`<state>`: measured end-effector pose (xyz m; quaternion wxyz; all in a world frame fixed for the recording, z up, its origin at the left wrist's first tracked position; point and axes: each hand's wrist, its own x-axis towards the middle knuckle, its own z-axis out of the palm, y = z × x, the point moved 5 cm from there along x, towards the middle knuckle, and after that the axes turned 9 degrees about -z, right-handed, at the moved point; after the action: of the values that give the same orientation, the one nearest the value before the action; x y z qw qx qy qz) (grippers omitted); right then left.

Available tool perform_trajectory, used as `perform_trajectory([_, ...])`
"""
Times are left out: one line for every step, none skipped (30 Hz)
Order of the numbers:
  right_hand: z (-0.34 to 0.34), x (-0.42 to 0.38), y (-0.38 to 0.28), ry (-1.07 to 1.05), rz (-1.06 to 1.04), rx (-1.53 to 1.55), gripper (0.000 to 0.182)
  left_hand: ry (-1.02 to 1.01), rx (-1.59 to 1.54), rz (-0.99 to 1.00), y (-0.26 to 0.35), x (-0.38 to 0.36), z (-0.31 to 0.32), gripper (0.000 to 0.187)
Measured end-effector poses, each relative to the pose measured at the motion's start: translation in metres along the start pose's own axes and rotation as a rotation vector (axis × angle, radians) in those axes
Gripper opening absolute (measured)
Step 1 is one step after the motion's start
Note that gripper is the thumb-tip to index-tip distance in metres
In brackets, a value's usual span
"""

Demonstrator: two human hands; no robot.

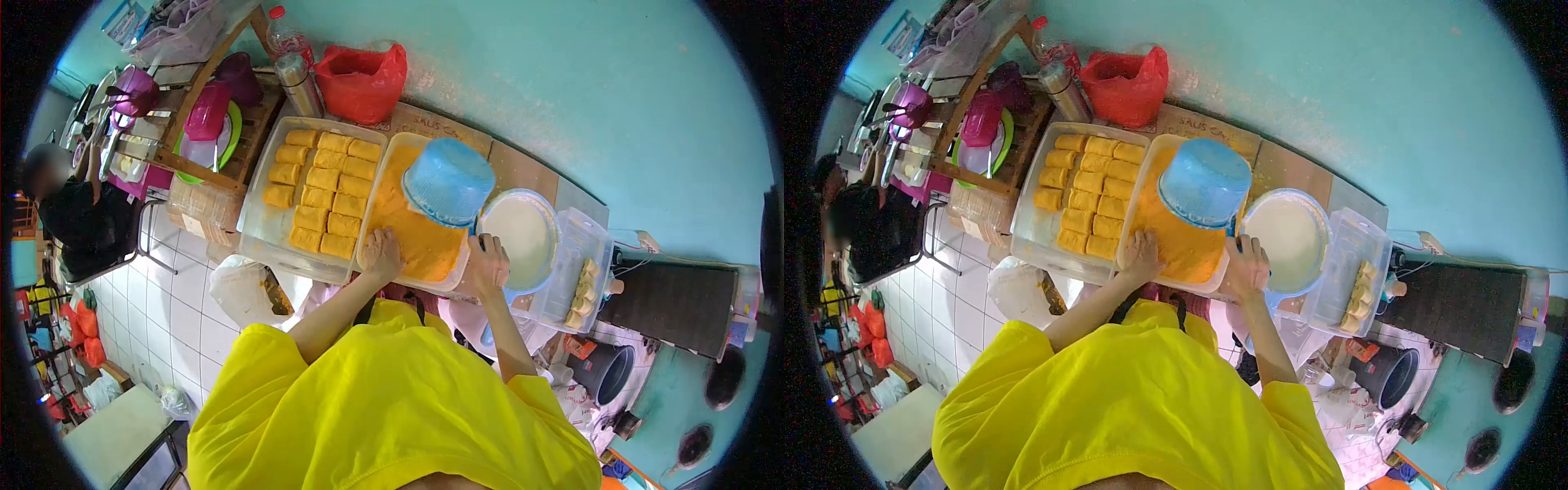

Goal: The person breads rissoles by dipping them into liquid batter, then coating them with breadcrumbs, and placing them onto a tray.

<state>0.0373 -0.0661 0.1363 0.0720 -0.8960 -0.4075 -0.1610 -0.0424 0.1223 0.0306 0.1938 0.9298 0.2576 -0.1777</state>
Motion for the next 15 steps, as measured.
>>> perform_trajectory([-0.002, 0.004, 0.002, 0.002, 0.023, 0.044, 0.011, -0.012, -0.012, -0.024, -0.002, 0.004, 0.004, 0.075])
perform_trajectory([-0.004, 0.009, 0.004, 0.004, 0.049, 0.087, 0.010, -0.024, -0.022, -0.046, -0.004, 0.008, 0.011, 0.076])
perform_trajectory([-0.008, 0.013, 0.006, 0.007, 0.076, 0.128, 0.009, -0.034, -0.032, -0.065, -0.003, 0.010, 0.011, 0.077])
perform_trajectory([-0.012, 0.017, 0.007, 0.002, 0.126, 0.188, 0.007, -0.055, -0.078, -0.102, -0.003, 0.012, 0.011, 0.076])
perform_trajectory([-0.017, 0.021, 0.008, -0.005, 0.177, 0.246, 0.006, -0.077, -0.126, -0.138, -0.003, 0.013, 0.012, 0.075])
perform_trajectory([-0.020, 0.021, 0.009, -0.012, 0.229, 0.305, 0.005, -0.101, -0.173, -0.173, -0.002, 0.013, 0.012, 0.074])
perform_trajectory([-0.019, 0.020, 0.012, 0.000, 0.267, 0.382, 0.005, -0.150, -0.269, -0.197, -0.006, 0.019, 0.020, 0.074])
perform_trajectory([-0.018, 0.018, 0.015, 0.012, 0.305, 0.460, 0.007, -0.199, -0.365, -0.223, -0.014, 0.029, 0.031, 0.074])
perform_trajectory([-0.016, 0.015, 0.016, 0.024, 0.342, 0.540, 0.008, -0.248, -0.459, -0.251, -0.020, 0.037, 0.043, 0.074])
perform_trajectory([-0.017, 0.015, 0.016, 0.045, 0.362, 0.600, 0.010, -0.248, -0.632, -0.201, -0.017, 0.042, 0.047, 0.074])
perform_trajectory([-0.018, 0.016, 0.017, 0.069, 0.381, 0.660, 0.012, -0.244, -0.804, -0.146, -0.012, 0.049, 0.051, 0.075])
perform_trajectory([-0.019, 0.015, 0.017, 0.090, 0.403, 0.719, 0.014, -0.244, -0.975, -0.090, -0.007, 0.052, 0.052, 0.076])
perform_trajectory([-0.020, 0.012, 0.019, 0.116, 0.430, 0.753, 0.014, -0.148, -0.977, -0.142, -0.003, 0.049, 0.039, 0.079])
perform_trajectory([-0.022, 0.007, 0.021, 0.140, 0.458, 0.786, 0.014, -0.055, -0.978, -0.195, 0.004, 0.044, 0.027, 0.082])
perform_trajectory([-0.023, 0.005, 0.026, 0.171, 0.480, 0.818, 0.015, 0.046, -0.978, -0.241, 0.008, 0.043, 0.017, 0.086])
